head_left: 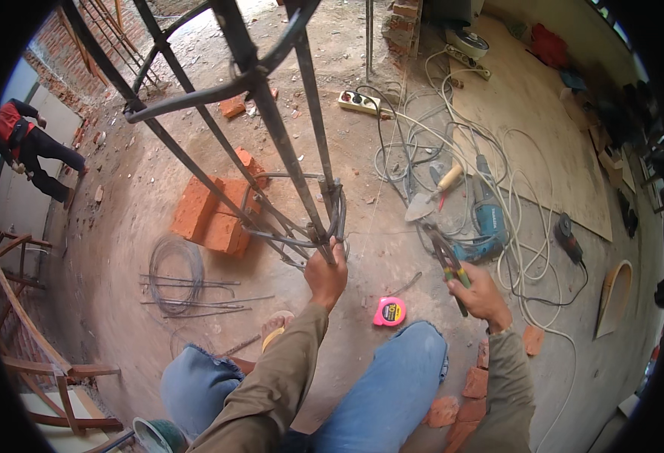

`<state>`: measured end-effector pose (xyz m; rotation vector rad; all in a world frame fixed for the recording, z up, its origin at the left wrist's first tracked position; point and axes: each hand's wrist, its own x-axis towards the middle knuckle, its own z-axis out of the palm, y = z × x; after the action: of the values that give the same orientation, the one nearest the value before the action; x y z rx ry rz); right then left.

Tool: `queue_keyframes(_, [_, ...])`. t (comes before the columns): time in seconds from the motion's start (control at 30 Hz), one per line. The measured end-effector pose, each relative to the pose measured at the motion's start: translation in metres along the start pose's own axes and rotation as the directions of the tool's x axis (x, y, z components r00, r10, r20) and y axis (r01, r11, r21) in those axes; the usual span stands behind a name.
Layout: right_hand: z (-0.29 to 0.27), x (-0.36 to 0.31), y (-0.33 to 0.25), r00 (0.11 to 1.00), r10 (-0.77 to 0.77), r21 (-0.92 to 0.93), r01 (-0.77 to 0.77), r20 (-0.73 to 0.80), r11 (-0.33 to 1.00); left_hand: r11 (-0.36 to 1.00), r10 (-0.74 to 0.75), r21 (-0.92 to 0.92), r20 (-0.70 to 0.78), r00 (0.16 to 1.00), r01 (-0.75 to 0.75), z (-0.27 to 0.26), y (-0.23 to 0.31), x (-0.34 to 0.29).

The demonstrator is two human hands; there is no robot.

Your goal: The person sits on the floor and uses pliers to tie wire around the intersections of a vertical rebar cage. They repeatedly wrap wire around the bars and twist it to secure the structure.

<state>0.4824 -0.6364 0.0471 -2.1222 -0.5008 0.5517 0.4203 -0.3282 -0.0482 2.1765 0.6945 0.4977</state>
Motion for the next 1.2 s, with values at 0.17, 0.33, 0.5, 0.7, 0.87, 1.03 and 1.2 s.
queue_keyframes(0.17, [-0.015,0.12,-0.045,0.823,-0.519,-0.689,0.516,0.233,0.509,0.999,-0.005,-0.039,-0.007,1.0,0.005,-0.004,0.003,0.0])
queue_keyframes(0.33, [-0.006,0.19,-0.05,0.741,-0.506,-0.769,0.603,0.441,0.212,0.996,-0.079,0.034,0.078,0.994,0.076,-0.007,0.005,0.001])
queue_keyframes(0.5, [-0.001,0.204,-0.04,0.646,-0.502,-0.676,0.721,0.575,0.153,0.997,-0.071,0.012,0.068,0.995,0.07,-0.006,0.004,0.001])
queue_keyframes(0.7, [0.005,0.203,-0.034,0.693,-0.487,-0.689,0.688,0.532,0.226,0.998,-0.068,0.002,0.08,0.994,0.068,-0.008,0.004,0.0])
queue_keyframes(0.87, [0.008,0.204,-0.035,0.679,-0.505,-0.643,0.713,0.533,0.28,0.999,-0.049,0.027,0.088,0.995,0.046,-0.007,0.003,0.001])
queue_keyframes(1.03, [0.011,0.207,-0.034,0.64,-0.553,-0.633,0.736,0.534,0.24,0.999,-0.047,0.005,0.065,0.997,0.047,-0.005,0.001,0.0])
queue_keyframes(1.2, [0.013,0.209,-0.031,0.652,-0.551,-0.656,0.719,0.522,0.23,0.999,-0.032,0.021,0.069,0.997,0.03,-0.004,-0.001,0.0])
